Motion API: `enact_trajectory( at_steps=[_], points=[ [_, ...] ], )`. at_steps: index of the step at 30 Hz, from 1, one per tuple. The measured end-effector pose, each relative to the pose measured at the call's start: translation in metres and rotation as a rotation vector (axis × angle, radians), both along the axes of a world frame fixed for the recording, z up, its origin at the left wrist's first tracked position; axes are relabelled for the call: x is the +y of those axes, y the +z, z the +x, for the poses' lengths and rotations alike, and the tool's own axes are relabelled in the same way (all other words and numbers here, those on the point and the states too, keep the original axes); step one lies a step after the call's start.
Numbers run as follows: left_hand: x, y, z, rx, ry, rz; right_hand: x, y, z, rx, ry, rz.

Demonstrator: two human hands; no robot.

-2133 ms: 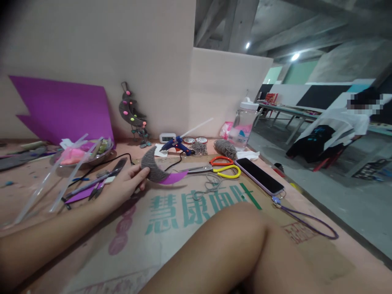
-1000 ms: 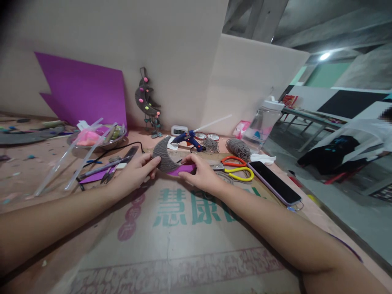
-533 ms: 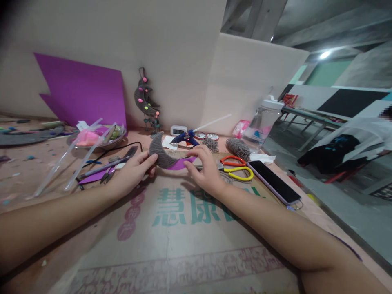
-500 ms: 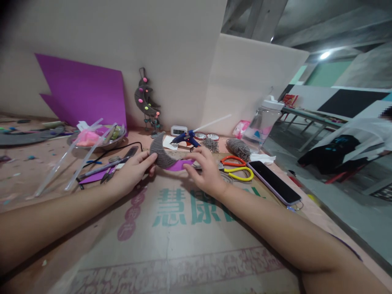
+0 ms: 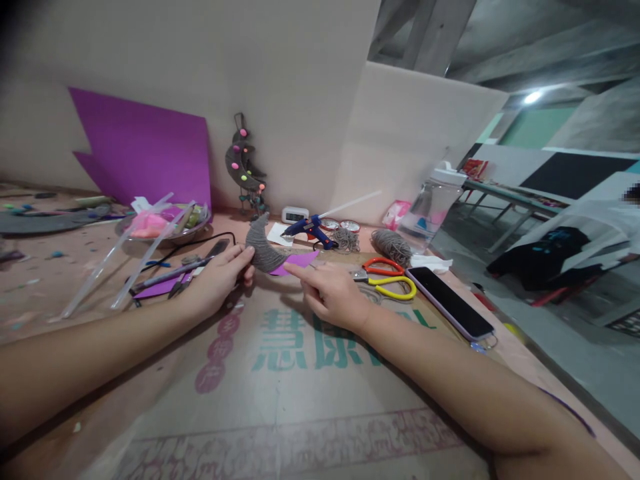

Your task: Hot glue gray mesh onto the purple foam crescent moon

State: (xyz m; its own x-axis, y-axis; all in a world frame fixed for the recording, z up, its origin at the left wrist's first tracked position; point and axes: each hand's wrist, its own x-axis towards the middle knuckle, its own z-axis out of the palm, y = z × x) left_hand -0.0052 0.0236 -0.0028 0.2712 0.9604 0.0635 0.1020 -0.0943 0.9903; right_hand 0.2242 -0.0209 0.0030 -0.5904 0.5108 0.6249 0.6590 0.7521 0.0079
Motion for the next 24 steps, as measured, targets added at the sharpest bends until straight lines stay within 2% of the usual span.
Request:
enact_trajectory(
  at_steps=[7,13,16,21,24],
  points=[
    [0.001,-0.001,-0.001,-0.017,-0.026,-0.008,0.003,-0.001,-0.001,-0.044,-0.053,-0.041],
    [0.005,-0.007,-0.002,-0.065,-0.026,0.046,-0.002,0.005,-0.004,-0.117,0.115,-0.082],
    [0.002,-0.003,-0.002,-0.044,-0.040,0.020,-0.003,0.007,-0.007,-0.067,0.044,-0.082],
    [-0.006,0.004,0.001,-0.052,-0.060,0.072,0.004,0.003,-0.005,0.139,-0.176,-0.324],
    [-0.007,0.004,0.001,-0.041,-0.080,0.108,0.006,0.003,-0.004,0.271,-0.208,-0.406]
  ],
)
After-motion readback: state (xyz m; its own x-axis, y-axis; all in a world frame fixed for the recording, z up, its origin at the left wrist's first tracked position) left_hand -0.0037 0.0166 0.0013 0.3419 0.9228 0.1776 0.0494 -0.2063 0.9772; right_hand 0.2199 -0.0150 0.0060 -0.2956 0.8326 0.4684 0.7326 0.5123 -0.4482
